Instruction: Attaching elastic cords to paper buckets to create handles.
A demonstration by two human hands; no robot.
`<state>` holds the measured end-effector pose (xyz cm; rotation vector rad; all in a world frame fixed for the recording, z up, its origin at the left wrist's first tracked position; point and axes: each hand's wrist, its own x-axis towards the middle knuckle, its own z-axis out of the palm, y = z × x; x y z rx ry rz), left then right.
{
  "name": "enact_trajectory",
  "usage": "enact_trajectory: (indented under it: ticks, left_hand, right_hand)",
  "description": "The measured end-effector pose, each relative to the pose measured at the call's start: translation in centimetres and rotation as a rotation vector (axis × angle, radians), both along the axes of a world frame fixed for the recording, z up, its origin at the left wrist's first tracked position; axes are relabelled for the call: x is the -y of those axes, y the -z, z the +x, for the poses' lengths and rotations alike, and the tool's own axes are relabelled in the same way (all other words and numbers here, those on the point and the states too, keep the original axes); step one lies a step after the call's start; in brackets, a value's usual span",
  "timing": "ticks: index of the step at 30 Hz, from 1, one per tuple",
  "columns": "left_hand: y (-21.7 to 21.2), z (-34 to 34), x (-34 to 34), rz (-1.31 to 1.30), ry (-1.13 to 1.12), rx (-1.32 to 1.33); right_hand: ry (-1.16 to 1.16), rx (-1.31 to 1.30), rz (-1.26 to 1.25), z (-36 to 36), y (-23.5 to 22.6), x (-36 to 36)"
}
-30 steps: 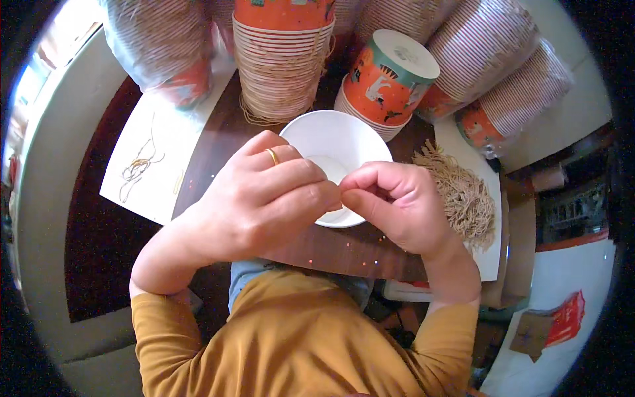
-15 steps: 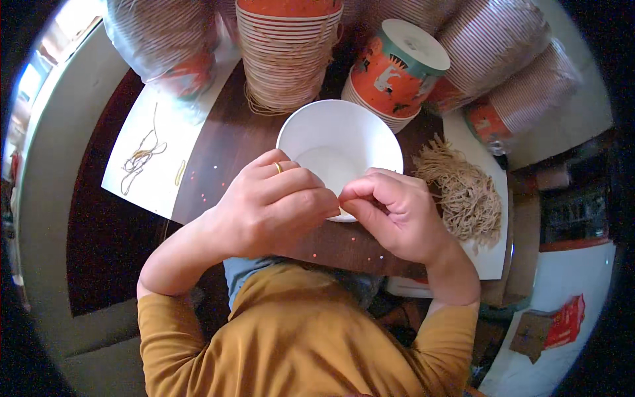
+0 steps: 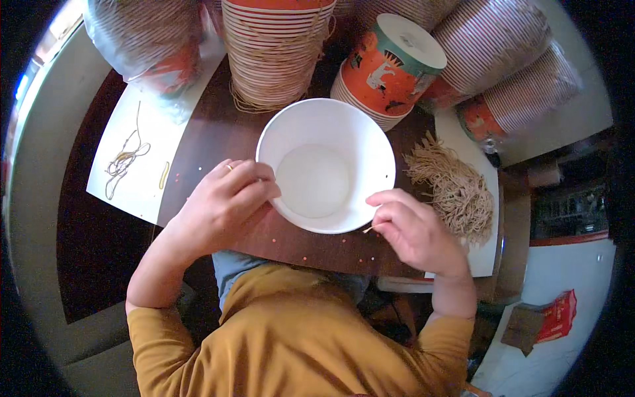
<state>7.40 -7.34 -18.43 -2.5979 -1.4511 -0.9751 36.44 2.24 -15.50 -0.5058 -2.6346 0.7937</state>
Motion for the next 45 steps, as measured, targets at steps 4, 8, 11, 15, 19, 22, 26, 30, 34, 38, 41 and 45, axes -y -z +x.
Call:
enact_trajectory:
  ticks: [4, 8, 11, 15, 19, 22, 26, 30, 34, 38, 41, 45]
  left_hand:
    - [1.6, 0.1, 0.7, 0.059, 0.043, 0.050]
    - [3.6, -0.2, 1.9, 0.247, -0.100, 0.201]
    - [4.2, 0.0, 2.2, 0.226, -0.157, 0.223]
    - [4.3, -0.1, 2.6, 0.257, -0.205, 0.179]
    - [4.1, -0.3, 2.8, 0.257, -0.190, 0.200]
    - [4.5, -0.1, 3.2, 0.122, -0.228, 0.450]
    - [4.3, 1.2, 4.1, -0.284, -0.185, 1.038]
    - [3.6, 2.0, 3.2, -0.426, -0.283, 0.941]
    - [4.1, 2.7, 2.8, -0.511, -0.250, 1.046]
    - [5.1, 3.5, 2.7, -0.477, -0.051, 1.356]
    - [4.8, 4.2, 2.6, -0.462, -0.105, 1.362]
    - [5.2, 4.7, 2.1, -0.332, -0.321, 1.216]
  right_hand:
    - [-0.038, -0.125, 0.422, 0.3, 1.9, 1.5]
    - [-0.140, -0.111, 0.614, 0.7, 1.3, 3.1]
    - [-0.176, -0.073, 0.670, 0.5, 0.9, 3.2]
    - [-0.197, -0.064, 0.651, 1.2, 0.5, 3.2]
    - [-0.213, -0.043, 0.606, 1.8, 0.2, 3.3]
    - [-0.200, -0.034, 0.615, 1.9, 0.3, 3.5]
    - [-0.162, 0.037, 0.706, 1.5, -0.1, 4.6]
    - [-0.183, 0.010, 0.769, 0.7, -0.3, 5.5]
    - [-0.143, 0.054, 0.852, -0.2, -0.3, 6.6]
    - [-0.191, 0.057, 0.989, -0.5, -0.7, 7.2]
    - [-0.231, 0.050, 1.023, -0.8, -1.0, 7.2]
    - [-0.318, 0.078, 1.069, -1.0, -1.0, 7.8]
